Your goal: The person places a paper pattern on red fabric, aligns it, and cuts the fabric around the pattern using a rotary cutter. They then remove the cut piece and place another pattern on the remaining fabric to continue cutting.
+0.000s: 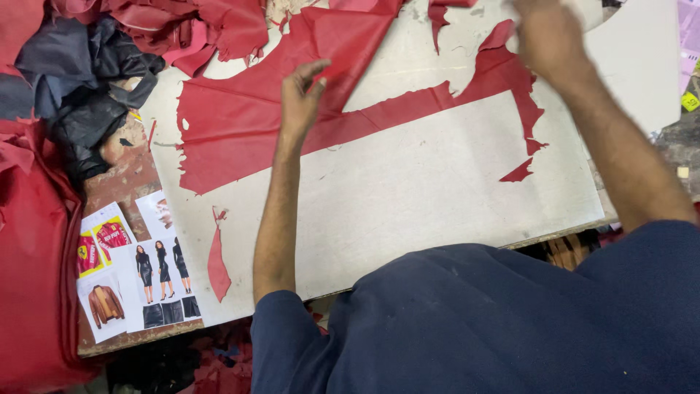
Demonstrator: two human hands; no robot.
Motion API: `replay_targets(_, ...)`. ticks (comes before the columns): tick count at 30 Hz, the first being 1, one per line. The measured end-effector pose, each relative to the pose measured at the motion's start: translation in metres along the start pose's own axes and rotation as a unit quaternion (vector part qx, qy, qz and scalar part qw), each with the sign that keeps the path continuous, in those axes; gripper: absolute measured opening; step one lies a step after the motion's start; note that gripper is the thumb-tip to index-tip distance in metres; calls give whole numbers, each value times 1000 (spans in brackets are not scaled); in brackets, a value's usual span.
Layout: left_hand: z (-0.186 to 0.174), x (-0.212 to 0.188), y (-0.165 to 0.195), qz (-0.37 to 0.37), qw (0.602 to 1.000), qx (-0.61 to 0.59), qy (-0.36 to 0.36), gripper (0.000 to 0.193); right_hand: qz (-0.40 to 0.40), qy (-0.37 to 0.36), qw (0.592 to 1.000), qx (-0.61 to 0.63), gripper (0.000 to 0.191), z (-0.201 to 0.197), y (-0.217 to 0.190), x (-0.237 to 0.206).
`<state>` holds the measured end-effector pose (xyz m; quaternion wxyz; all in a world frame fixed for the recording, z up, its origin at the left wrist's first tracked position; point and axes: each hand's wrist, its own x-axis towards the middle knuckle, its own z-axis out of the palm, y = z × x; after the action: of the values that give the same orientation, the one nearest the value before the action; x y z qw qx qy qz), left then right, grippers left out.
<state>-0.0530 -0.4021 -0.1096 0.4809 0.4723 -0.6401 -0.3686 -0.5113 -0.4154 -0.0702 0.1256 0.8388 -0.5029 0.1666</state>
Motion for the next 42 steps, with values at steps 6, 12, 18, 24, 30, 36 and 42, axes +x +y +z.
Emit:
replay_targets(6, 14, -53, -28, 32, 960, 276, 38, 46, 17, -33, 993, 110, 46, 69, -104, -41)
replay_targets(12, 33, -61, -11, 31, 947, 313, 62, 55, 16, -65, 988, 142, 53, 70, -180, 6)
replay_targets(18, 37, -66, -4, 37, 957, 285, 43, 37, -18, -100, 967, 234, 39, 65, -216, 38)
replay_targets(24, 39, -65, -12, 29, 954, 292, 66, 20, -6, -95, 956, 279, 24, 72, -238, 48)
replay_targets(30, 43, -64, -14, 7, 953, 296, 67, 11, -83, -26, 956, 281, 8, 70, -241, 33)
replay_targets(36, 49, -63, -14, -24, 941, 328, 72, 10, -151, 2, 962, 229, 6, 82, -246, 29)
replay_targets(42, 53, -63, -15, -45, 929, 360, 68, 14, -192, 26, 961, 199, 20, 87, -250, 25)
